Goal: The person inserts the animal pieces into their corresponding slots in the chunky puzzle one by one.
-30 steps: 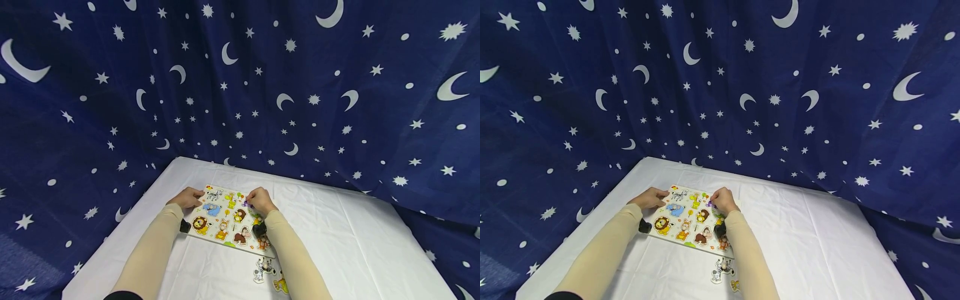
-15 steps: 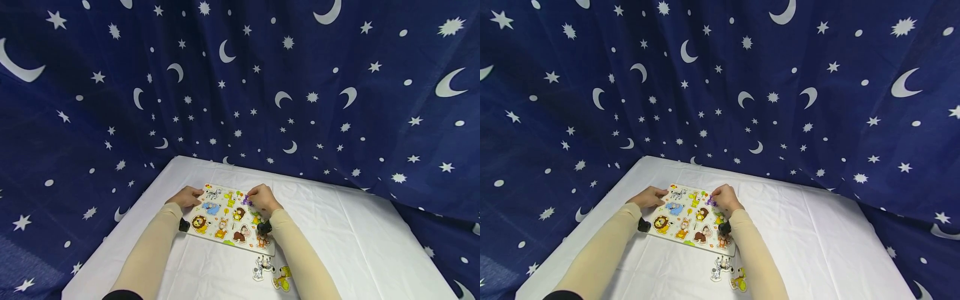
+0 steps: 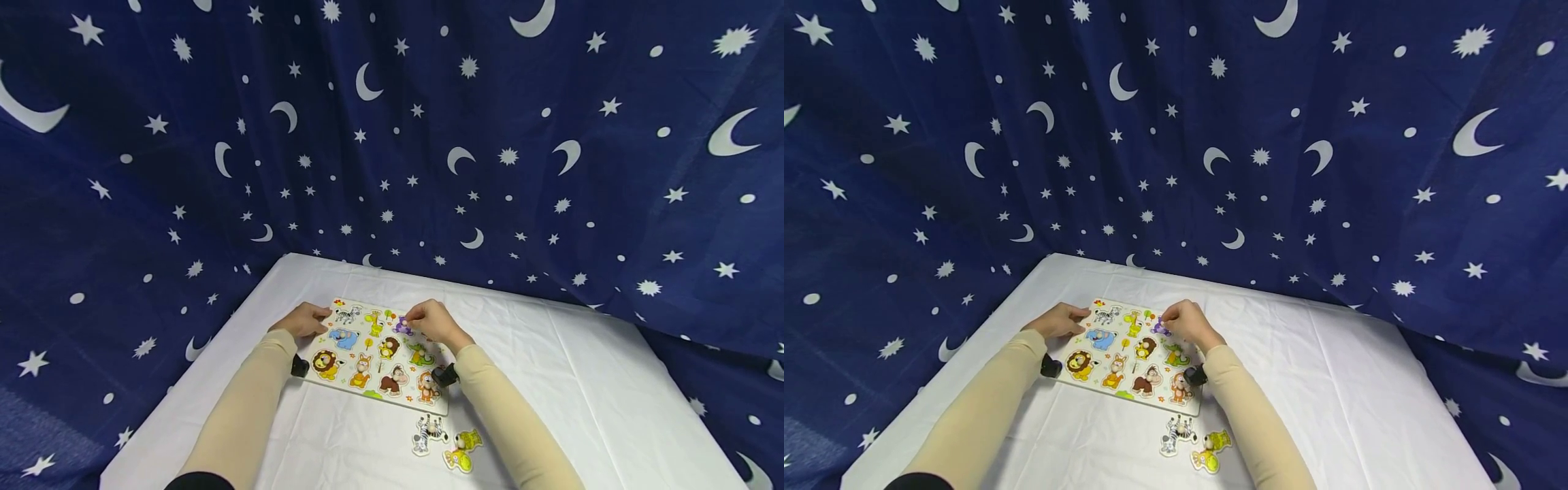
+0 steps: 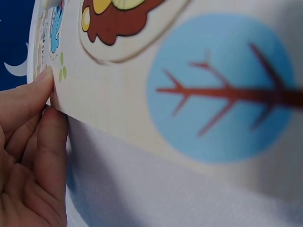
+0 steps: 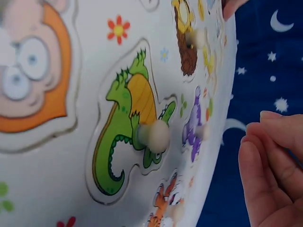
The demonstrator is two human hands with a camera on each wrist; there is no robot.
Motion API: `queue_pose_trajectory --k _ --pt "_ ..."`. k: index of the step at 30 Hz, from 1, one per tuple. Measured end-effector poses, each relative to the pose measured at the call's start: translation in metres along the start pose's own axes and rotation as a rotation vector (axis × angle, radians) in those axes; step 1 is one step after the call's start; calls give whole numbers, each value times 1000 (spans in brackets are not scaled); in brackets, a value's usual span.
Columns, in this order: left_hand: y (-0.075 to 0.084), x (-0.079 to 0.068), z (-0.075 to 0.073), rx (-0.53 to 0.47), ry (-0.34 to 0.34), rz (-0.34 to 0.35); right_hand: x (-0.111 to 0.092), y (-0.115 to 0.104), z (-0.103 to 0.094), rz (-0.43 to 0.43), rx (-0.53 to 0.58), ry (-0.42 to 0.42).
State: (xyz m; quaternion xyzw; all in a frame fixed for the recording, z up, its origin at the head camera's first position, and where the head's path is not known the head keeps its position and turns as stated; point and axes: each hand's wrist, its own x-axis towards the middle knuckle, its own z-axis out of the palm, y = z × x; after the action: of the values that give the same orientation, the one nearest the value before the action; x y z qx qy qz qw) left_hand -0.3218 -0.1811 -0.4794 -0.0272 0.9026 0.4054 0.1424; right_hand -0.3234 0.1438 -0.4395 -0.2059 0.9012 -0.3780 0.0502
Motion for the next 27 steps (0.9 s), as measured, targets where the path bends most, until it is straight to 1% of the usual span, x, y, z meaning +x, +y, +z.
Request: queue_pose_trajectory --k 5,11,17,20,23,25,27 --pt "0 3 -1 -13 2 -4 -12 -6 -2 -73 4 -71" --pt "0 3 0 -8 0 -6 -37 -9 -2 -135 19 -192" --pt "1 2 2 1 5 -7 -67 1 -8 -199 23 -281" --pt "2 1 3 1 -4 0 -83 8 -12 -224 40 -363" --pt "1 2 2 9 -16 10 -98 12 -16 -224 71 -456" --pt "1 2 1 -1 -16 0 -107 14 -17 -241 77 -495" --pt "1 3 -1 -2 -14 -2 -114 14 -17 -263 75 -518"
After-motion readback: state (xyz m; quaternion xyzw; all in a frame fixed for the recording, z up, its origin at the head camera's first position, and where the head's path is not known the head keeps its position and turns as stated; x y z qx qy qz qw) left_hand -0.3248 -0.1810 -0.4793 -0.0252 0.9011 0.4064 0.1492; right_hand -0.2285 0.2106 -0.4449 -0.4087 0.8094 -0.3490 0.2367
